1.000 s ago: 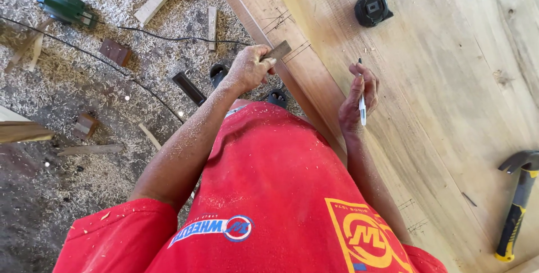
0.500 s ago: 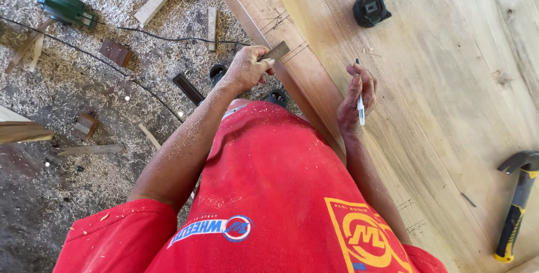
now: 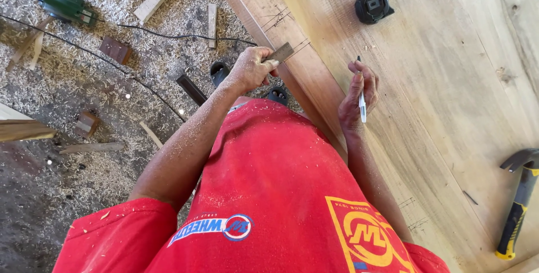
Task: The person is measuring and marking lines on a large wooden slab using a measuring tape, an L-square, and a pen.
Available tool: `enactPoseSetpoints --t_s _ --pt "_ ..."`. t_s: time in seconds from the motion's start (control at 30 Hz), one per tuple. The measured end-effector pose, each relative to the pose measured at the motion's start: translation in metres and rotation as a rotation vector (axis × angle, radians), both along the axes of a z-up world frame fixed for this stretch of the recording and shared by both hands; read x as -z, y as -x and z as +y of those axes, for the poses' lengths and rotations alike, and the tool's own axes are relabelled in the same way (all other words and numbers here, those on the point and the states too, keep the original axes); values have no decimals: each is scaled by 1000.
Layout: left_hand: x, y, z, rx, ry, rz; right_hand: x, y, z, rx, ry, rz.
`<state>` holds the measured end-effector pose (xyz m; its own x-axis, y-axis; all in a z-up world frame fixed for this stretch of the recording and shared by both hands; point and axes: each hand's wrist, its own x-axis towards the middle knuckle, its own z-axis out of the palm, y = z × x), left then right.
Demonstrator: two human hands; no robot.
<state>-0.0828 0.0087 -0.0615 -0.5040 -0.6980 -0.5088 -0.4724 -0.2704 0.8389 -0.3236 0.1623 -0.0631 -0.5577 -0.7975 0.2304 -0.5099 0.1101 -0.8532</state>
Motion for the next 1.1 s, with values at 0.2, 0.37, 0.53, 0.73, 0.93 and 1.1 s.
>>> enactPoseSetpoints --t_s 0.2,0.37,0.53,0.73,0.93,1.1 --pt "2 0 1 -4 -25 13 -2 -1 1 -1 -11 16" --pt "14 -4 4 -35 -88 57 -4 -1 0 7 -26 -7" --pt "12 -6 7 -106 -225 88 3 1 1 -9 8 2" --pt "10 -4 6 -85 -238 85 1 1 0 -5 -15 1" --pt "17 -4 3 -92 -264 106 5 1 0 0 4 7" --pt "19 -4 3 -91 -271 121 2 0 0 1 -17 10"
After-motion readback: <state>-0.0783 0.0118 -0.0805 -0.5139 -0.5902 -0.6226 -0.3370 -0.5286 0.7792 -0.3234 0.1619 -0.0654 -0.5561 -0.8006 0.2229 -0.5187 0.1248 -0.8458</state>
